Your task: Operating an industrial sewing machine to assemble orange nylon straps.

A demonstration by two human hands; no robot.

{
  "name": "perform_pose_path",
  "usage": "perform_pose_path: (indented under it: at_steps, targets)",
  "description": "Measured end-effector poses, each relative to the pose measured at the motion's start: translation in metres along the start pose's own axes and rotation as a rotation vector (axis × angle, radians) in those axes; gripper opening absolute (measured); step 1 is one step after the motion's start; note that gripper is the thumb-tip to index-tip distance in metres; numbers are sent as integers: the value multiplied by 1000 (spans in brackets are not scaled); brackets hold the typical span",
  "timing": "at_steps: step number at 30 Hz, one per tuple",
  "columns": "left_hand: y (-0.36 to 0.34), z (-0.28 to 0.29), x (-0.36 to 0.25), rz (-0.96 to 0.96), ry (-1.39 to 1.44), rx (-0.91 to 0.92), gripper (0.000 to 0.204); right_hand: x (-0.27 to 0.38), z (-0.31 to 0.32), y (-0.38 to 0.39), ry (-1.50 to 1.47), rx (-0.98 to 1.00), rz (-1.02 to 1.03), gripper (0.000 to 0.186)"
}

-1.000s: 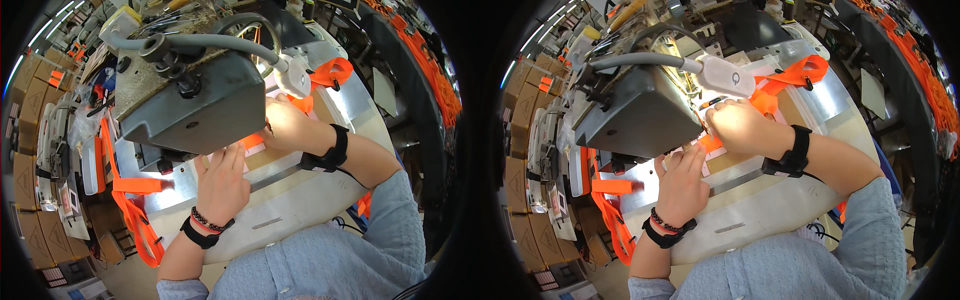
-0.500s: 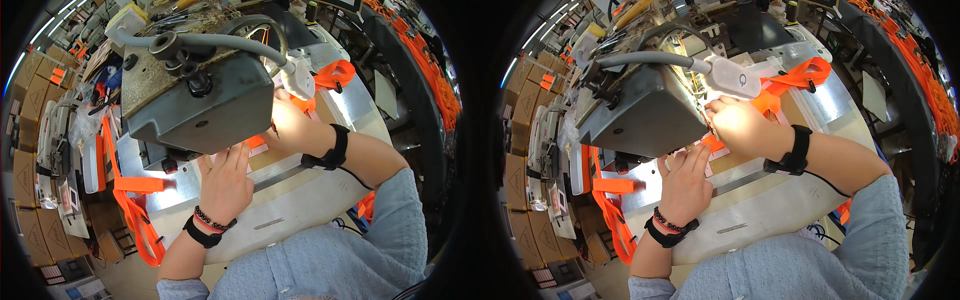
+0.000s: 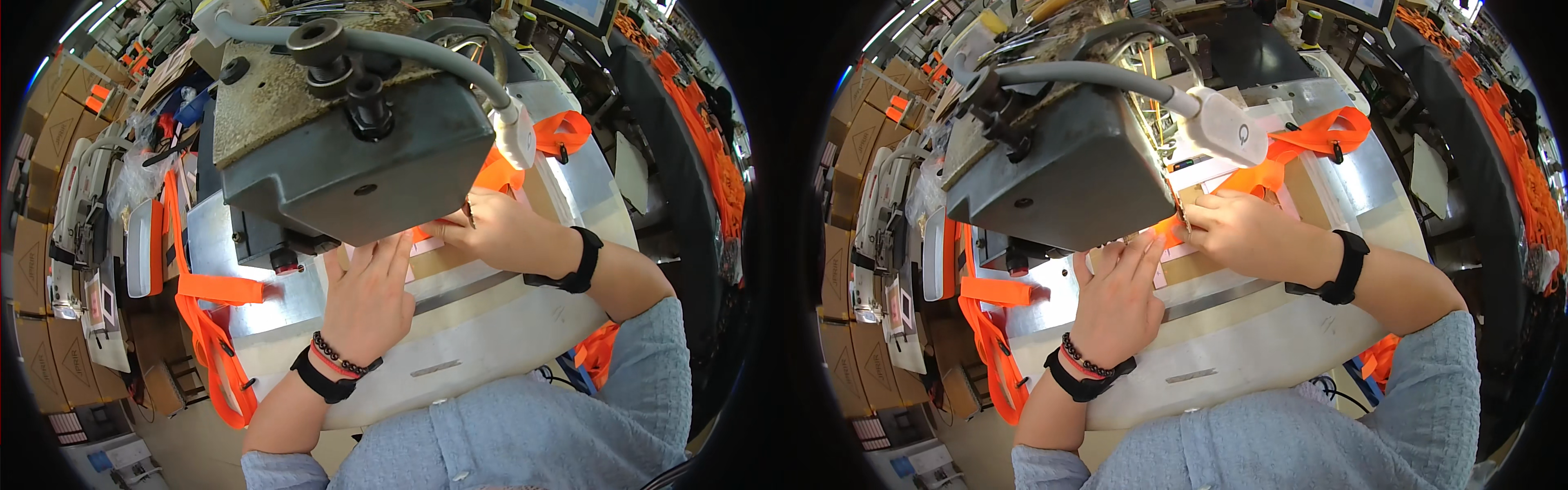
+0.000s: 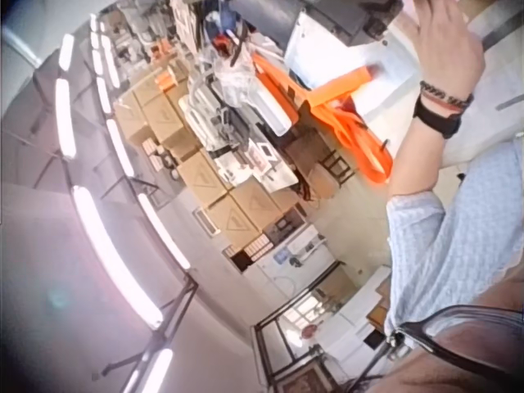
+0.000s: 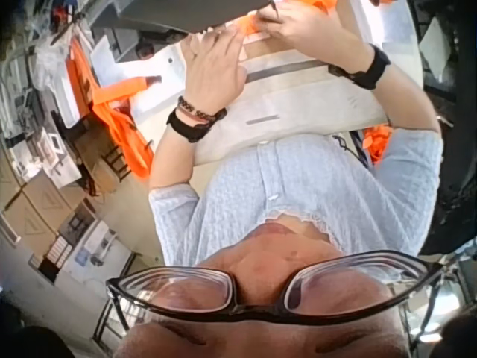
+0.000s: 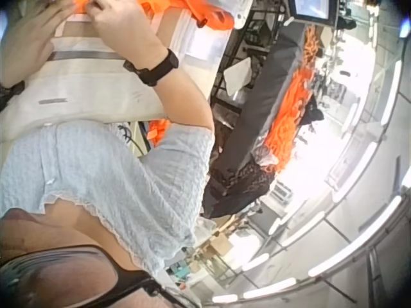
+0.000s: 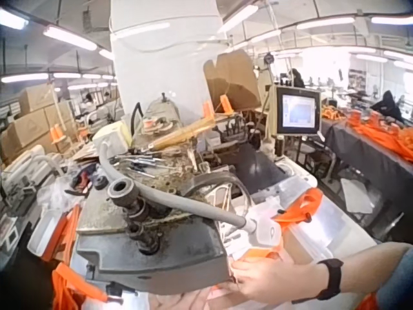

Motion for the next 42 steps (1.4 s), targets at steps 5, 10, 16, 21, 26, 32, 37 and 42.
perform_pose_path:
  at_steps: [5, 10, 16, 21, 26, 32, 37, 42]
  targets:
    - [0, 3, 2, 1, 19, 0, 63, 6, 4, -2, 8, -42, 67, 31]
    - [0, -4, 7, -8, 136, 82, 60, 4, 1, 0, 19, -42, 42, 30]
    - [-3, 4, 4, 3, 56, 69, 61, 5, 0, 1, 36, -34, 17, 27]
    - [1, 2, -1, -16, 6, 49, 62, 4, -2, 1, -3, -62, 5, 25]
    - [-1, -1, 4, -43, 82, 64, 62, 2, -4, 1, -27, -52, -8, 27]
    - [-1, 0, 6, -62, 132, 44, 62, 4, -2, -1, -8, -57, 20, 31]
    - [-2, 1, 7, -78, 193, 15, 62, 6, 2, -3, 25, -11, 21, 36]
    - [-1, 0, 9, -90, 218, 19, 63, 4, 0, -3, 19, 3, -7, 36]
Point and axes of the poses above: each hand's wrist, its own y-axis away from the middle knuckle, its own z-axis out of the back of the hand, x = y × z, the point moved 7 cm from there along -y, towards the middle knuckle, and after that the axes turned 14 degrees about -y, right-handed, at the moved point
